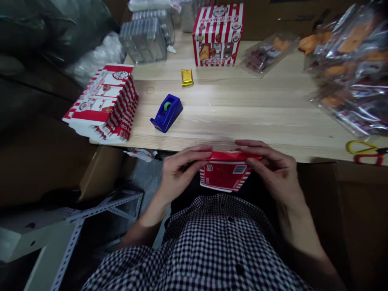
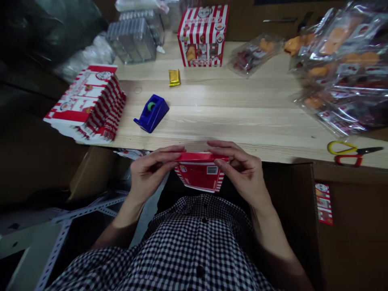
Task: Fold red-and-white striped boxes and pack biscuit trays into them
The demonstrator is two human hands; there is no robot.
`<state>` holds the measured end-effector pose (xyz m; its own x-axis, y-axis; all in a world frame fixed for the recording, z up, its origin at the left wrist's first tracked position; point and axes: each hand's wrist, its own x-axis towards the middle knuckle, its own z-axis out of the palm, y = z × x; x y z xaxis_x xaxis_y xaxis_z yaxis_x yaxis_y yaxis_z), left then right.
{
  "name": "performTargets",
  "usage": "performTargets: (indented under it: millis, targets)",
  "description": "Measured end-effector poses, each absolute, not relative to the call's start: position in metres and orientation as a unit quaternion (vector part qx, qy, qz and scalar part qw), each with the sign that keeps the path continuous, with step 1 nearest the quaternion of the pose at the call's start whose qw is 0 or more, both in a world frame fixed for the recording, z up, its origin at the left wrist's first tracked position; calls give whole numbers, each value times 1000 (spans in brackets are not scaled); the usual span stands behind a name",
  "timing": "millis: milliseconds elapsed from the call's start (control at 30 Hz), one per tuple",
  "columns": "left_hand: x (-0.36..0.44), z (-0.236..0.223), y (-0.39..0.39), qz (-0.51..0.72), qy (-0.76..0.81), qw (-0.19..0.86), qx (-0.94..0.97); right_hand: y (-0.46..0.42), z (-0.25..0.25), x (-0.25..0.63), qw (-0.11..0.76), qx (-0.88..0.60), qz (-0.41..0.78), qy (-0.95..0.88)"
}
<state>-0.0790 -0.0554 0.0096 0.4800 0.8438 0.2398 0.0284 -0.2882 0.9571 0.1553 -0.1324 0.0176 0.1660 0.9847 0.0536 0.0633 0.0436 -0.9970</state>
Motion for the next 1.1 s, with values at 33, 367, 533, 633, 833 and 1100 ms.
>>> performTargets:
  millis: [33,367,533,633,833,1100]
  targets:
    - [-80,12,-58,405,305,480,715,-133,19,153,533,-542,448,-470]
    - [-82,-24,-83,338,406,558,640,-148,-32,123,503,-555,511,-422]
    - [-70,-26,-78,311,409,644,567,-143,-37,122,524,-558,495,-410]
    - [-73,-25,-78,306,428,643,557,-141,-40,120,536,-544,512,-393]
    - [-82,-25,-77,313,443,635,550,-136,-44,112,553,-533,520,-374]
    - [-79,-25,-73,324,426,636,556,-134,-40,113,520,-539,571,-335]
